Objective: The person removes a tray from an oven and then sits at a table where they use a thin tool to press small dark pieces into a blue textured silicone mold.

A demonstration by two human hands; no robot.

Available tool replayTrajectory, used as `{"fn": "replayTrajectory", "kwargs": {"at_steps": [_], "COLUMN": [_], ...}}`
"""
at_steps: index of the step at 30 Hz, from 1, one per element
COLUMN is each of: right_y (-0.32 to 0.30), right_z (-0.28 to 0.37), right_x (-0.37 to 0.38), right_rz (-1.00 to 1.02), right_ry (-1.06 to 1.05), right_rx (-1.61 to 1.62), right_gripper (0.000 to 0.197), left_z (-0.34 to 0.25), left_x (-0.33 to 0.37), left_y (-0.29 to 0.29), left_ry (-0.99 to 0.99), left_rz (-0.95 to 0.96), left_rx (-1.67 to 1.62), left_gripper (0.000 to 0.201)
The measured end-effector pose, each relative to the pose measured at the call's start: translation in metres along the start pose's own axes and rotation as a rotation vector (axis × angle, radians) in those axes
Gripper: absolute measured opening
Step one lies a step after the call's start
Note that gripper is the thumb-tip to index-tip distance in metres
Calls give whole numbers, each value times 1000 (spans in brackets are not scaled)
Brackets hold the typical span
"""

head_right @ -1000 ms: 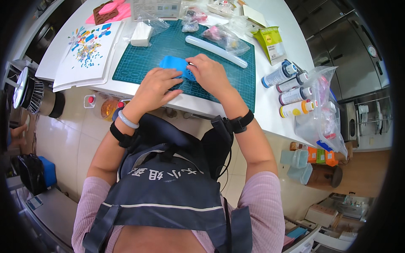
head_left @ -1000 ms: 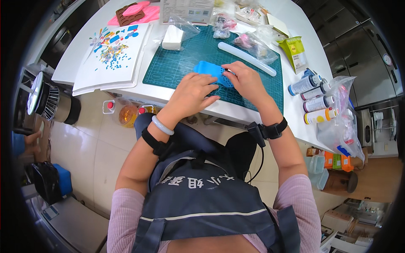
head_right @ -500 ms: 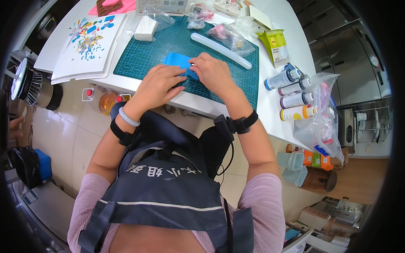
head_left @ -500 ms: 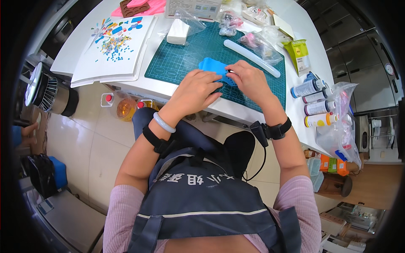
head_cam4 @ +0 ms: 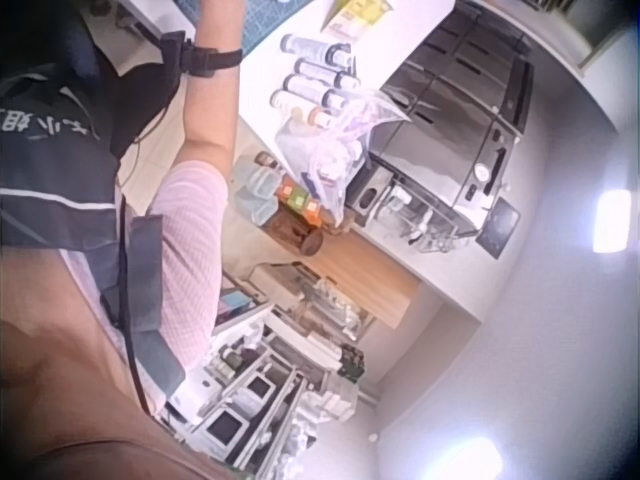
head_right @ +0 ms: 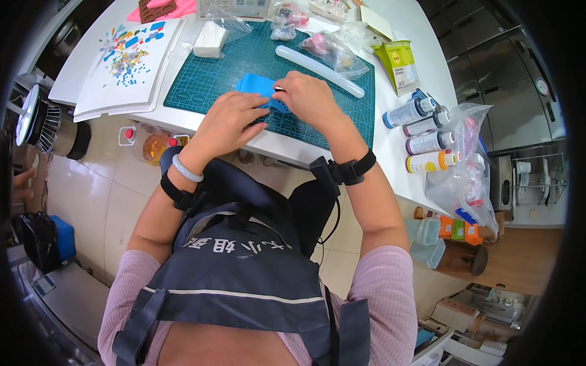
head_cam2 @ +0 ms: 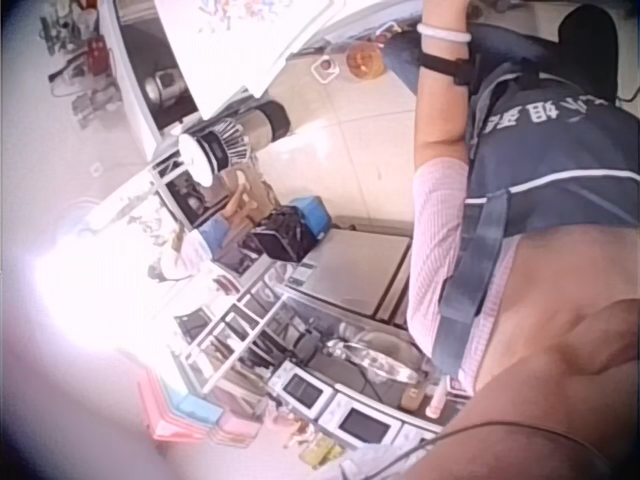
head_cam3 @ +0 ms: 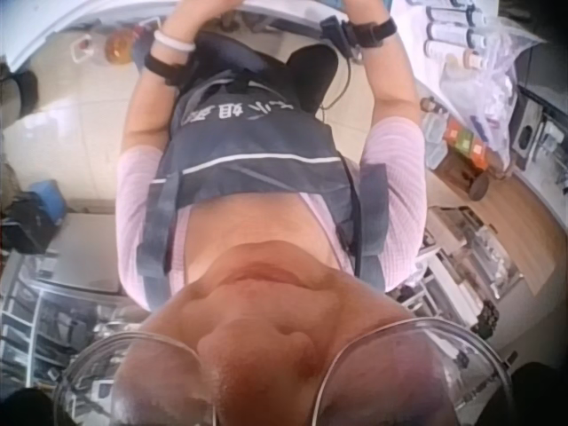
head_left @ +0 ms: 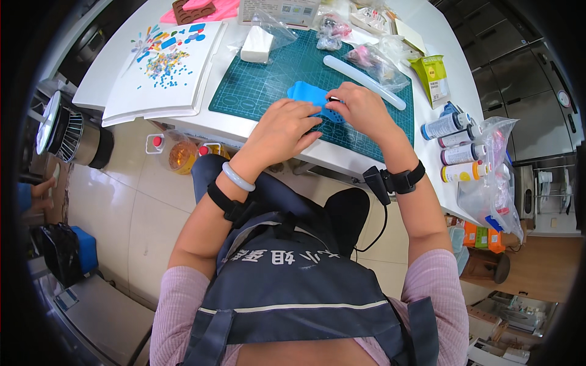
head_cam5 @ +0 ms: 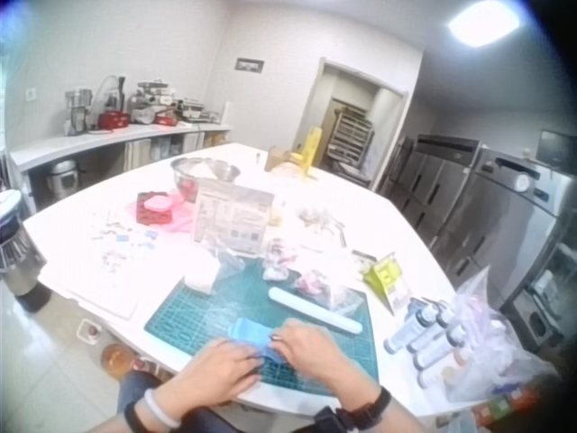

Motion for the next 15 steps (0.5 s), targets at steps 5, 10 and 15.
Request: {"fn": "replayTrajectory", "kwargs": {"at_steps": [5, 10, 15], "right_y": [0, 1, -2], "right_z": [-3, -4, -10], "right_x": [1, 2, 1], "right_rz": [8, 39, 64], "right_ry": [22, 95, 235], "right_rx": [5, 43, 95], "right_gripper": [21, 28, 30], "left_z": [-2, -3, -6], "left_x": [1, -1, 2], "left_y": [-1, -1, -1], "left_ry": [-4, -10, 9], "left_rz": [6, 13, 17], "left_rx": [-3, 0, 31], "left_gripper": [23, 22, 21]}}
Point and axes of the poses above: each hand's wrist, its own x-axis towards the middle knuckle, its own y-axis out of the palm, z = x × y, the point moved 7 cm from there along x, towards the middle knuckle, and after that the axes turned 8 degrees about -z, right-handed, at the moved point
